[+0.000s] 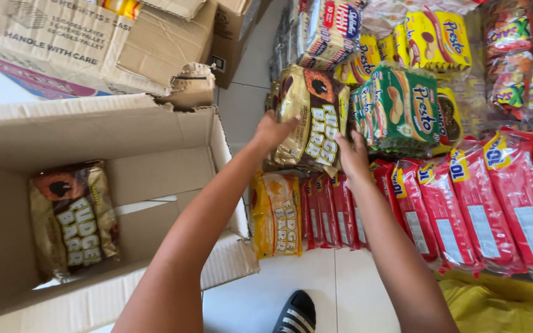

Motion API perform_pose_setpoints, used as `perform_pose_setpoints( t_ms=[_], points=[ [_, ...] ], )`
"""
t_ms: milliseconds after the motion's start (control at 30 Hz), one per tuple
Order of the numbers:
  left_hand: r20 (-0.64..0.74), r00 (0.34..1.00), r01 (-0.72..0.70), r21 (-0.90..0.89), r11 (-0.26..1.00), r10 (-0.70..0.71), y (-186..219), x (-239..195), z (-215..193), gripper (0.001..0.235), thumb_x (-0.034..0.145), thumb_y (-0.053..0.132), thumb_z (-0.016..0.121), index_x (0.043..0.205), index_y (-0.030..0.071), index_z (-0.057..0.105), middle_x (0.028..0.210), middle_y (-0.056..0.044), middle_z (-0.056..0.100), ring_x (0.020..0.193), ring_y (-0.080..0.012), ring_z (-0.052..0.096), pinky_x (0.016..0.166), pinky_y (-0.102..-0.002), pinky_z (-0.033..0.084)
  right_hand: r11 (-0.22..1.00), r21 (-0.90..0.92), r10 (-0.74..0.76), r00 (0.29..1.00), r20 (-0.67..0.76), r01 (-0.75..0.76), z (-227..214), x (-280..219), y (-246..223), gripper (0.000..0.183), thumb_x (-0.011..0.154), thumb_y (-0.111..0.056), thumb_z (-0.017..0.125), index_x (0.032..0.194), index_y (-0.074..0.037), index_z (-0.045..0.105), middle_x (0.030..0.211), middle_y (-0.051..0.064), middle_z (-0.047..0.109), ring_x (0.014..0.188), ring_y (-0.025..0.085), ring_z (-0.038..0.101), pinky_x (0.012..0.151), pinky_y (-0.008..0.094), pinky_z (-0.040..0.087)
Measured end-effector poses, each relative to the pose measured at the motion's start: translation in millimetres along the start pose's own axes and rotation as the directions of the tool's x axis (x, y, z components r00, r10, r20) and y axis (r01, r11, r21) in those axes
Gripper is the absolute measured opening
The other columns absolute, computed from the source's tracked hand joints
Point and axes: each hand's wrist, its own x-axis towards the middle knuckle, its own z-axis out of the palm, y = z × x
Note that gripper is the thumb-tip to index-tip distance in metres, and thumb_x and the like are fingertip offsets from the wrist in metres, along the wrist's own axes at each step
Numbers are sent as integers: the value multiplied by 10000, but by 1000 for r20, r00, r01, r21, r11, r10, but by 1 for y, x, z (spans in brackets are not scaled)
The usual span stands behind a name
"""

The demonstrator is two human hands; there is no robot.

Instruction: Packing various snack packages from a store shelf into a cardboard shipping box.

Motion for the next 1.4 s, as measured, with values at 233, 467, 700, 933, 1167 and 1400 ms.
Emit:
perform_pose_setpoints(
  t_ms=[233, 467, 700, 933, 1167, 1400],
  points=[
    [135, 974, 163, 141, 977, -182, -1, -12, -26, 569, 828, 425, 789, 1191, -5, 702, 1011, -143, 774, 833, -202, 736, 765, -345, 591, 983, 100, 120, 952, 282, -154, 3, -7, 11, 456, 934, -396, 675, 1298, -121, 660, 1262, 44, 715, 1154, 164, 653, 949, 364, 510],
    [173, 983, 60, 22, 998, -63, 59, -72, -46, 502, 849, 347, 807, 1147, -41, 696, 980, -135, 773, 827, -202, 748, 753, -347, 605, 954, 295, -34, 953, 301, -59, -9, -53, -31, 387, 949, -278, 690, 1262, -57, 635, 1157, 96, 727, 1000, 177, 716, 882, 355, 589],
    [187, 980, -68, -23, 997, 71, 144, -169, -117, 620, 816, 323, 843, 1254, -50, 611, 1069, -130, 766, 925, -163, 740, 826, -318, 609, 902, 329, -387, 862, 327, 280, -24, -145, -112, 379, 997, -242, 680, 1300, -27, 603, 1194, 42, 696, 1044, 93, 632, 916, 270, 515],
    [358, 921, -116, -118, 986, 151, 195, -275, -215, 725, 865, 315, 812, 1436, 15, 482, 1254, -114, 719, 1079, -148, 699, 909, -318, 599, 947, 284, -288, 788, 544, 150, 12, -219, -160, 475, 952, -265, 674, 1343, -10, 590, 1193, 47, 700, 1053, 101, 644, 927, 287, 528],
    [156, 892, 393, 193, 899, -424, 182, -331, -315, 671, 795, 498, 708, 1306, 84, 573, 1079, -82, 778, 908, -162, 772, 738, -360, 660, 989, 118, -150, 540, 828, 95, 114, -250, -152, 539, 912, -374, 696, 1300, -7, 624, 1151, 63, 740, 1010, 109, 680, 882, 280, 554],
    [1, 829, 532, 304, 790, -559, 100, -314, -417, 637, 802, 482, 756, 1270, 72, 622, 1102, -85, 778, 946, -193, 754, 799, -389, 631, 984, -163, 179, 296, 938, -77, 258, -262, -117, 473, 893, -362, 667, 1269, -82, 600, 1095, 78, 727, 926, 189, 714, 654, 462, 620]
  ],
)
